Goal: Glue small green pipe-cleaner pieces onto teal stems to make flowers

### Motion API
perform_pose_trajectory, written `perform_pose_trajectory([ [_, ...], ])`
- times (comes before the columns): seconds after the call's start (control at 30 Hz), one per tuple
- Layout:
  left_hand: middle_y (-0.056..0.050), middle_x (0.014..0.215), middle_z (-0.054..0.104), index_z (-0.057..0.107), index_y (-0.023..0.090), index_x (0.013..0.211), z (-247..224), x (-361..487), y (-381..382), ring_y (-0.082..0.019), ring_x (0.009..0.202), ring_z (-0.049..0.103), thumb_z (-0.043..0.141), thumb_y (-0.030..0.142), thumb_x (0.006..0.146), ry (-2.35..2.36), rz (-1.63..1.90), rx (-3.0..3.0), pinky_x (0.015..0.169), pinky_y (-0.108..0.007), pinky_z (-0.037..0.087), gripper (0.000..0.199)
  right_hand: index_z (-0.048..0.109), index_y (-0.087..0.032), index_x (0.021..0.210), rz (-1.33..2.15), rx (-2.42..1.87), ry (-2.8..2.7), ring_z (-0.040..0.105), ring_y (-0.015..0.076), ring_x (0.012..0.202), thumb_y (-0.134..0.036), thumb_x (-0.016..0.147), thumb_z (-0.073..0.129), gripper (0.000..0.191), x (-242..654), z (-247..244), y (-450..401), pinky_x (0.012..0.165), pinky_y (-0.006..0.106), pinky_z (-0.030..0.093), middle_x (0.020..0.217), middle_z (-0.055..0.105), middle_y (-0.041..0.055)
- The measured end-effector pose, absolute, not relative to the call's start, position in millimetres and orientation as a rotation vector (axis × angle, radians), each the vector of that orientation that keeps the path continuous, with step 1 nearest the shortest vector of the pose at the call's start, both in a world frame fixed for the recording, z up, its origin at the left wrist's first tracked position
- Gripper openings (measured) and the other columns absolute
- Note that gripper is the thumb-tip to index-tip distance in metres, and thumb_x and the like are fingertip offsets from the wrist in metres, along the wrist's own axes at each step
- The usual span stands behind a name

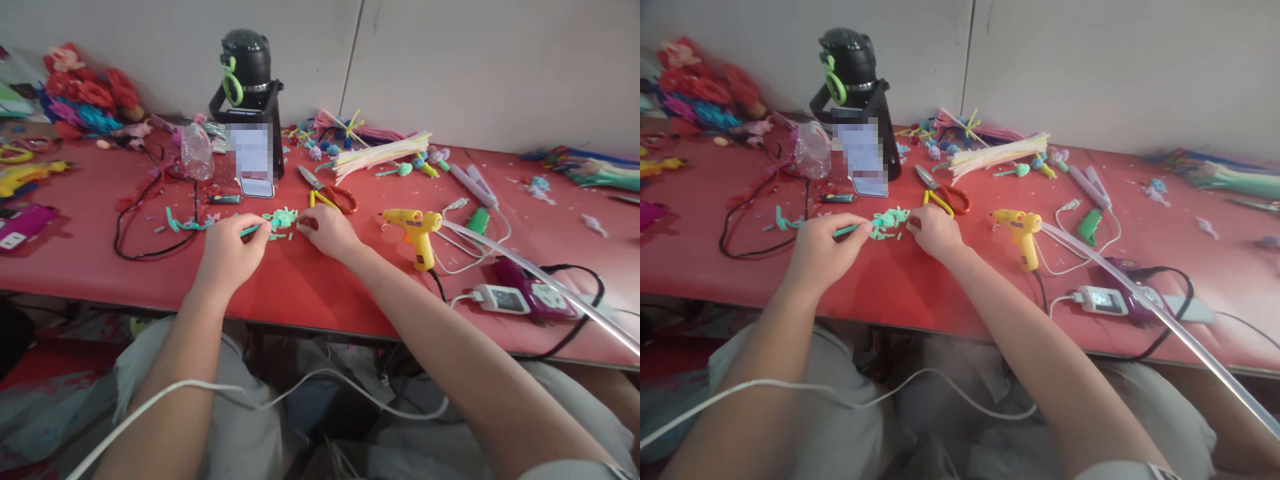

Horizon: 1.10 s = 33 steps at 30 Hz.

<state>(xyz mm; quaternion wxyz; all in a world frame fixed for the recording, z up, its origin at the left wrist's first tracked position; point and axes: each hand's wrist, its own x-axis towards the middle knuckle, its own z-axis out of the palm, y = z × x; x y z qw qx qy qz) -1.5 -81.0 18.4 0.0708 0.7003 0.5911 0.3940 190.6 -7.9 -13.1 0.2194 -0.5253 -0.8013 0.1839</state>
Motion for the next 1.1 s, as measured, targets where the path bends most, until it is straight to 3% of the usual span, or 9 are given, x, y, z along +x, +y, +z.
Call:
perform_pose_trajectory([
  [0.27, -0.004, 0.093, 0.081, 0.076, 0.022, 0.083, 16, 0, -81, -0.026, 0.092, 0.075, 0.064, 0.026, 0.087, 1.782, 1.186, 2.078, 0.086, -0.034, 0.059, 0.013, 0.073, -0.019, 0.095, 0.621, -1.447, -2.168, 0.062, 0.0211, 0.091, -0.018, 0.089, 0.068, 0.007, 186, -16, -3, 0.083, 0.033, 0.047, 0.100, 0.073, 0.0078],
  [0.43, -0.004, 0.092, 0.081, 0.073, 0.022, 0.082, 13, 5, -81, -0.023, 0.091, 0.075, 0.063, 0.027, 0.088, 1.761, 1.249, 2.047, 0.085, -0.032, 0.058, 0.013, 0.065, -0.018, 0.093, 0.537, -1.449, -2.226, 0.061, 0.0222, 0.096, -0.016, 0.095, 0.056, 0.009, 187, -14, -10, 0.081, 0.033, 0.046, 0.110, 0.069, 0.0118],
  [0.53, -0.004, 0.089, 0.080, 0.071, 0.021, 0.083, 9, 15, -84, -0.022, 0.087, 0.074, 0.062, 0.028, 0.091, 1.733, 1.302, 2.000, 0.082, -0.031, 0.057, 0.014, 0.060, -0.018, 0.090, 0.631, -1.325, -2.167, 0.061, 0.0207, 0.089, -0.018, 0.096, 0.053, 0.010, 202, -9, -29, 0.080, 0.033, 0.047, 0.101, 0.069, 0.0108],
  [0.67, -0.003, 0.081, 0.075, 0.068, 0.020, 0.085, 1, 44, -96, -0.018, 0.078, 0.071, 0.059, 0.030, 0.094, 1.604, 1.324, 1.879, 0.073, -0.027, 0.054, 0.016, 0.063, -0.020, 0.086, 0.903, -1.148, -1.901, 0.063, 0.0182, 0.077, -0.024, 0.092, 0.060, 0.008, 242, -6, -74, 0.076, 0.032, 0.050, 0.084, 0.070, 0.0040],
  [0.87, -0.002, 0.079, 0.069, 0.060, 0.021, 0.091, -9, 92, -115, -0.016, 0.072, 0.067, 0.053, 0.035, 0.101, 1.415, 1.210, 1.817, 0.067, -0.027, 0.051, 0.018, 0.073, -0.020, 0.092, 1.157, -1.180, -1.502, 0.070, 0.0206, 0.081, -0.035, 0.084, 0.074, 0.017, 276, -20, -116, 0.080, 0.036, 0.055, 0.087, 0.076, 0.0059],
  [1.1, 0.001, 0.075, 0.061, 0.052, 0.023, 0.090, -10, 100, -118, -0.014, 0.068, 0.059, 0.045, 0.036, 0.105, 1.387, 1.129, 1.848, 0.068, -0.026, 0.046, 0.022, 0.070, -0.018, 0.078, 1.202, -1.221, -1.425, 0.062, 0.0155, 0.063, -0.048, 0.080, 0.080, 0.032, 269, -19, -109, 0.062, 0.030, 0.050, 0.069, 0.069, 0.0030],
])
